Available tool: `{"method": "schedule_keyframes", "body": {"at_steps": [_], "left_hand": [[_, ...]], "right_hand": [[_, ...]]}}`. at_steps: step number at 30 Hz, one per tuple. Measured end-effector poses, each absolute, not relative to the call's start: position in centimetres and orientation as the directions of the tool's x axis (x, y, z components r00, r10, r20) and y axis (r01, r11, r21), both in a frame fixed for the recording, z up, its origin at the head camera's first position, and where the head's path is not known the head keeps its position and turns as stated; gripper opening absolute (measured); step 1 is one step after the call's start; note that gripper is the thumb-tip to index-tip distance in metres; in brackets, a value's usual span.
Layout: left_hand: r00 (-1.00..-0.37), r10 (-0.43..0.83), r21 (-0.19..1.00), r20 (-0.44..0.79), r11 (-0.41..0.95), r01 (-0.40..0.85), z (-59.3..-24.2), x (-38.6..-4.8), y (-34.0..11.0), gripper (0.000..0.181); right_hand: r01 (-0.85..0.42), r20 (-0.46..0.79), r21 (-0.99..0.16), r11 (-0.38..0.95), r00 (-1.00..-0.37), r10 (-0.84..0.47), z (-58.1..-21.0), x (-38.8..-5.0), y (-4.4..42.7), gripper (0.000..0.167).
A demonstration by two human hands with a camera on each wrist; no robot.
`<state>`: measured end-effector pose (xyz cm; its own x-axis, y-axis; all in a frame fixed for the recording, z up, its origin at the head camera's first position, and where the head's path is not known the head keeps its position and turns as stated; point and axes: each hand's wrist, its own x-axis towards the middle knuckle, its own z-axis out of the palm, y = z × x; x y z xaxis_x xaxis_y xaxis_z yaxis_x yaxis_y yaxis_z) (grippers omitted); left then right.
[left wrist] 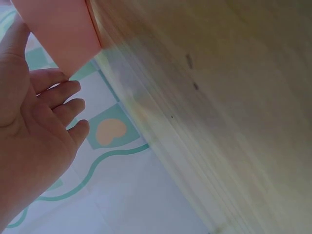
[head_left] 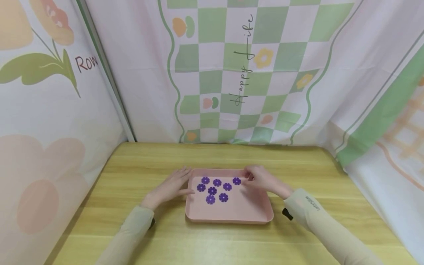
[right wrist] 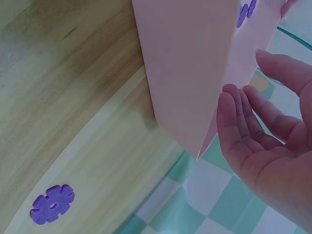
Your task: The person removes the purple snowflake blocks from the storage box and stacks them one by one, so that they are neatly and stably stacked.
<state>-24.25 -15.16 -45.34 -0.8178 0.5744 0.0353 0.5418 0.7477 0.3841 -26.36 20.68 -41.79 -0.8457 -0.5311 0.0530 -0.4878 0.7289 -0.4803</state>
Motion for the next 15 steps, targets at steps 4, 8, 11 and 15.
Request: {"method": "schedule_keyframes", "body": {"at_steps": [4, 8, 11, 15], "left_hand": [[-0.817, 0.575, 0.384, 0.043, 0.746, 0.545, -45.4, -24.2, -15.2, 0.081], [-0.815, 0.577, 0.382, 0.049, 0.743, 0.549, -45.3, -24.2, -15.1, 0.081], [-0.815, 0.578, 0.384, 0.047, 0.743, 0.548, -45.4, -24.2, -15.2, 0.081], [-0.816, 0.577, 0.391, 0.043, 0.742, 0.545, -45.4, -24.2, -15.2, 0.082]], "right_hand": [[-0.49, 0.049, -0.471, 0.733, -0.845, -0.533, -41.7, -26.4, 20.4, 0.024], [-0.474, 0.03, -0.465, 0.748, -0.853, -0.522, -41.8, -26.5, 20.1, 0.023], [-0.455, 0.016, -0.466, 0.759, -0.862, -0.507, -42.1, -26.7, 19.9, 0.024], [-0.432, -0.001, -0.463, 0.774, -0.873, -0.488, -42.2, -26.6, 19.5, 0.027]]}}
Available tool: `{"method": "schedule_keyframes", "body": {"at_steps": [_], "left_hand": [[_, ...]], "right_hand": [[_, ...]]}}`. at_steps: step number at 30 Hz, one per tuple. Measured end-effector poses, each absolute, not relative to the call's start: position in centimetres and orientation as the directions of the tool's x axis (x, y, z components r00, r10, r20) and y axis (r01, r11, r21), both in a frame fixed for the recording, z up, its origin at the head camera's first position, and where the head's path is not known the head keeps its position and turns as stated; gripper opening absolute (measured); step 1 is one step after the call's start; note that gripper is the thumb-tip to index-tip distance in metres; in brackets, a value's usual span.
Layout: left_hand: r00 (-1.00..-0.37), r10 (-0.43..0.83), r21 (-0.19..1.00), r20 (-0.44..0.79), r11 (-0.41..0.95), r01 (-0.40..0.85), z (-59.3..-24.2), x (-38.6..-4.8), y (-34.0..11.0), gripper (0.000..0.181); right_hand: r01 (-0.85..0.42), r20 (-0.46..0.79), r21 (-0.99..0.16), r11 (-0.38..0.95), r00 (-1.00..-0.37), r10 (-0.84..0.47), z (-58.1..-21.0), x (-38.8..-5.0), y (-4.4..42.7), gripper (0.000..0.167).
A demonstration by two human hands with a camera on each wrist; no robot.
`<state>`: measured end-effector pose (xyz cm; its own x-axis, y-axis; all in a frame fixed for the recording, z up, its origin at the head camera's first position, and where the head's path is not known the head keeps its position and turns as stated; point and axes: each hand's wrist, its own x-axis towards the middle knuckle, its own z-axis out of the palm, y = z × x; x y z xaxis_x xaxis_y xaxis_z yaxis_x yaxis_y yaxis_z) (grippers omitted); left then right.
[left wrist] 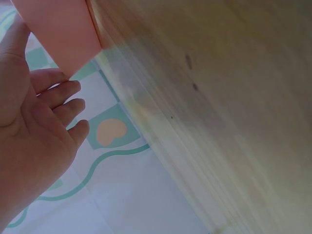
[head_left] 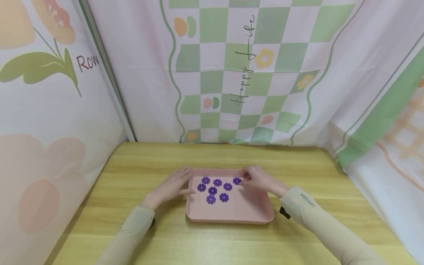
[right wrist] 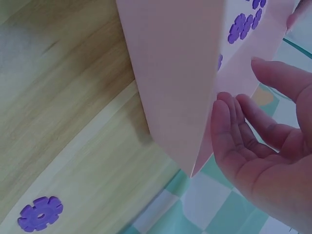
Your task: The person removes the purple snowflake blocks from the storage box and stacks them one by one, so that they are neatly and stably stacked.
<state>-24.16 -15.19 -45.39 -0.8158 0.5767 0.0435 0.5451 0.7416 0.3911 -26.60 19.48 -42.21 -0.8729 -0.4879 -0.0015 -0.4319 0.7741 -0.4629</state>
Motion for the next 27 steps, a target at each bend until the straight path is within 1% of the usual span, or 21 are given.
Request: {"method": "schedule_keyframes", "body": {"at_steps": [7, 13, 17, 24, 27], "left_hand": [[-0.817, 0.576, 0.386, 0.043, 0.744, 0.545, -45.4, -24.2, -15.2, 0.082], [-0.82, 0.571, 0.394, 0.037, 0.746, 0.537, -45.2, -24.1, -15.1, 0.082], [-0.818, 0.574, 0.393, 0.039, 0.744, 0.54, -45.3, -24.2, -15.2, 0.082], [-0.815, 0.577, 0.384, 0.048, 0.743, 0.548, -45.4, -24.2, -15.2, 0.082], [-0.818, 0.574, 0.386, 0.043, 0.745, 0.544, -45.3, -24.2, -15.2, 0.082]], "right_hand": [[-0.395, -0.02, -0.448, 0.802, -0.892, -0.451, -42.2, -26.6, 18.7, 0.032], [-0.399, -0.023, -0.407, 0.821, -0.895, -0.446, -42.7, -26.8, 18.4, 0.029], [-0.381, -0.05, -0.41, 0.829, -0.898, -0.437, -42.9, -26.9, 18.2, 0.027], [-0.333, -0.123, -0.399, 0.854, -0.904, -0.409, -43.0, -26.7, 17.9, 0.016], [-0.335, -0.127, -0.389, 0.858, -0.903, -0.41, -43.0, -26.7, 17.7, 0.014]]}}
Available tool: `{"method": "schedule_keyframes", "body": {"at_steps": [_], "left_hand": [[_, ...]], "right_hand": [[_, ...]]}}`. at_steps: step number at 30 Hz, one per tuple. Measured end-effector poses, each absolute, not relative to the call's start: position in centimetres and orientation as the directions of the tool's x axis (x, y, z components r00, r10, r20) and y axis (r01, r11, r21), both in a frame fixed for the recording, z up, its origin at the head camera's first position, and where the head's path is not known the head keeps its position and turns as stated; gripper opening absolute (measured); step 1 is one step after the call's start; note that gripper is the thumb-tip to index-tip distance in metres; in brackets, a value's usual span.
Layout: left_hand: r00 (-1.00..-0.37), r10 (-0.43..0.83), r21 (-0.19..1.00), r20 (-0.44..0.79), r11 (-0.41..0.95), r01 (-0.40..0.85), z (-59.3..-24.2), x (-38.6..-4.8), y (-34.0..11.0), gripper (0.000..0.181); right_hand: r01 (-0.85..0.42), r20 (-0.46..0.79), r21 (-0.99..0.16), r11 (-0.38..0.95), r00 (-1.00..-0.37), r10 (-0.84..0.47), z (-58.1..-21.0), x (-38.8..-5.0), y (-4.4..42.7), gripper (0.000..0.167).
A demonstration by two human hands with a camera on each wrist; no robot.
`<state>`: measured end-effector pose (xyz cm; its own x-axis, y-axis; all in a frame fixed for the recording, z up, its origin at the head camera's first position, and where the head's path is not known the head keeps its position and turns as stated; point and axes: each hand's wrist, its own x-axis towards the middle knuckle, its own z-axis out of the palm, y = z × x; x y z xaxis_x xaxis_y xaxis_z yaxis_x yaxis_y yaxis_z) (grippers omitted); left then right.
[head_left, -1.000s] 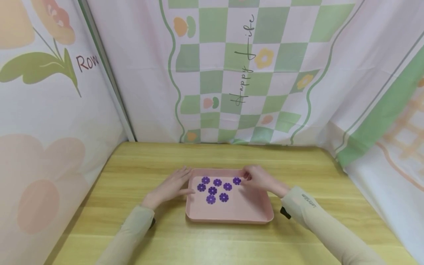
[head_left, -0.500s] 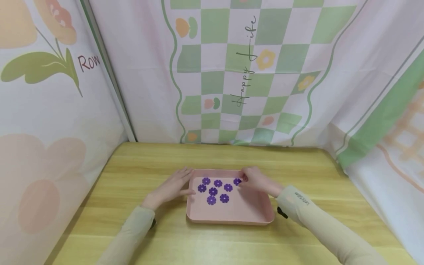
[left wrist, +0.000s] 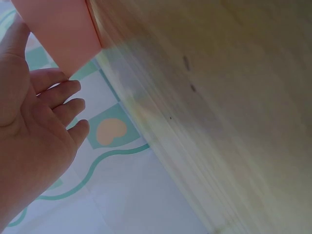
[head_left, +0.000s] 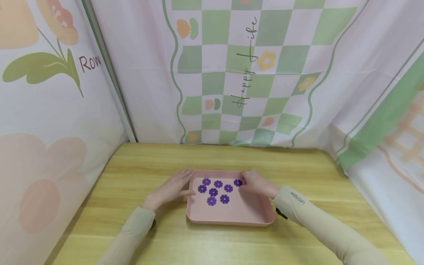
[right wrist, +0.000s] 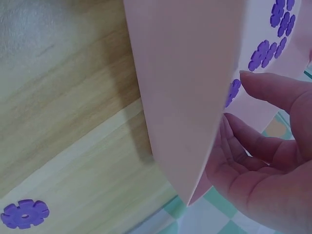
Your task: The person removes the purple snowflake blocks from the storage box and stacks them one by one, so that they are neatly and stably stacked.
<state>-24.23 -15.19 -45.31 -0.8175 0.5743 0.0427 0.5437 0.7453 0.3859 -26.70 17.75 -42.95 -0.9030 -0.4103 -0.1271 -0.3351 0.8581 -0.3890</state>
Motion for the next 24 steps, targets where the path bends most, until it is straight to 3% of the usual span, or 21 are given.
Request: {"method": "schedule_keyframes", "body": {"at_steps": [24], "left_hand": [[-0.824, 0.564, 0.405, 0.04, 0.745, 0.53, -45.47, -24.27, -15.21, 0.081]], "right_hand": [[-0.401, -0.084, -0.314, 0.861, -0.891, -0.446, -43.12, -26.77, 17.39, 0.019]]}}
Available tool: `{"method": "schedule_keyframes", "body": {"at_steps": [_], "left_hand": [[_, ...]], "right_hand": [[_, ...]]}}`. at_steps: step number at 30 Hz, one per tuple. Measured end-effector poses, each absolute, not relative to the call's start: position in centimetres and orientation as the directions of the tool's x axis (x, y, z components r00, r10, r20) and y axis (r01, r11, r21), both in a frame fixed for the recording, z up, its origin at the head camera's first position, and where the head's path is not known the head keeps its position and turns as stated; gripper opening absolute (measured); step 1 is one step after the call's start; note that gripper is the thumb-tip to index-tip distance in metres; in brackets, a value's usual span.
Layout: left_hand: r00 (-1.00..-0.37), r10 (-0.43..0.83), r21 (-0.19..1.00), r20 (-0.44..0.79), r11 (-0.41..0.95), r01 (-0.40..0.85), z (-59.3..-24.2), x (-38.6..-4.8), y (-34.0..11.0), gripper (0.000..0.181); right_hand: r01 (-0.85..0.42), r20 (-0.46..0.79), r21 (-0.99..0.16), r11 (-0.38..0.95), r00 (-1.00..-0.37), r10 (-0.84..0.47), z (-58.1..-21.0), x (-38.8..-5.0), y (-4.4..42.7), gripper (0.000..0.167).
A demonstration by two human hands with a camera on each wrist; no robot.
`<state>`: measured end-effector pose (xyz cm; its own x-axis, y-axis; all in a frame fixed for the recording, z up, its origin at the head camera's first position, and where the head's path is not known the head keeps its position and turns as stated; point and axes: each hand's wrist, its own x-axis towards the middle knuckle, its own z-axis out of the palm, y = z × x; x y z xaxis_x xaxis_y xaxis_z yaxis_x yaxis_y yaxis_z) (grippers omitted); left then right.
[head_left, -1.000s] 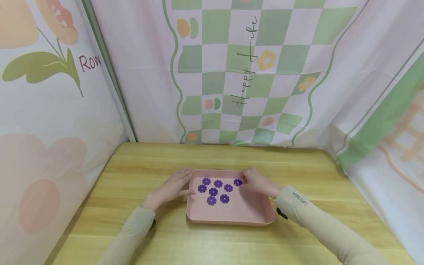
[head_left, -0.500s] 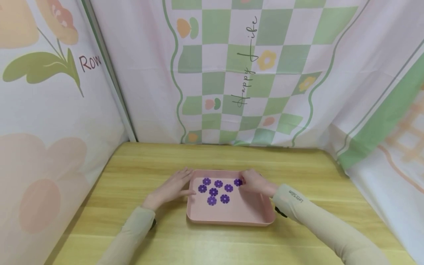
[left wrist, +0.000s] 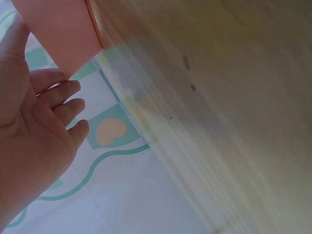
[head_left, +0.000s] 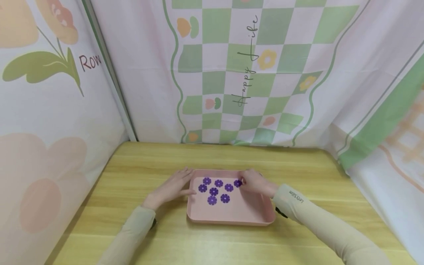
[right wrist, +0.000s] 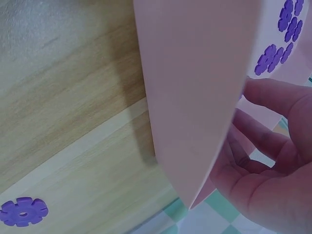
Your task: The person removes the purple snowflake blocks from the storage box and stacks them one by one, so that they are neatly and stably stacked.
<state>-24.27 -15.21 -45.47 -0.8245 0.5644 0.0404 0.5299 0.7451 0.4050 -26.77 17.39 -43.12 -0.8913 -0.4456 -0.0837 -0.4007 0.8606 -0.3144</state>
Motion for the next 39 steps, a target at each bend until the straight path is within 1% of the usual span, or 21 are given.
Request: {"method": "schedule_keyframes", "body": {"at_steps": [4, 9, 14, 19, 39], "left_hand": [[-0.825, 0.564, 0.407, 0.038, 0.746, 0.528, -45.36, -24.27, -15.19, 0.081], [-0.824, 0.565, 0.406, 0.038, 0.745, 0.529, -45.19, -24.3, -15.14, 0.081], [-0.826, 0.563, 0.405, 0.038, 0.747, 0.528, -45.13, -24.37, -15.14, 0.081], [-0.829, 0.558, 0.397, 0.026, 0.756, 0.521, -45.13, -24.4, -15.13, 0.082], [-0.831, 0.555, 0.392, 0.025, 0.76, 0.519, -45.6, -24.4, -15.18, 0.081]], "right_hand": [[-0.425, -0.062, -0.31, 0.85, -0.884, -0.464, -43.19, -26.84, 17.44, 0.021], [-0.488, 0.002, -0.274, 0.829, -0.862, -0.507, -43.51, -27.07, 17.53, 0.022], [-0.517, 0.034, -0.25, 0.819, -0.85, -0.526, -43.66, -27.27, 17.48, 0.018], [-0.503, 0.022, -0.264, 0.823, -0.856, -0.516, -43.82, -27.4, 17.57, 0.014], [-0.452, -0.02, -0.303, 0.839, -0.877, -0.479, -43.99, -27.11, 17.65, 0.014]]}}
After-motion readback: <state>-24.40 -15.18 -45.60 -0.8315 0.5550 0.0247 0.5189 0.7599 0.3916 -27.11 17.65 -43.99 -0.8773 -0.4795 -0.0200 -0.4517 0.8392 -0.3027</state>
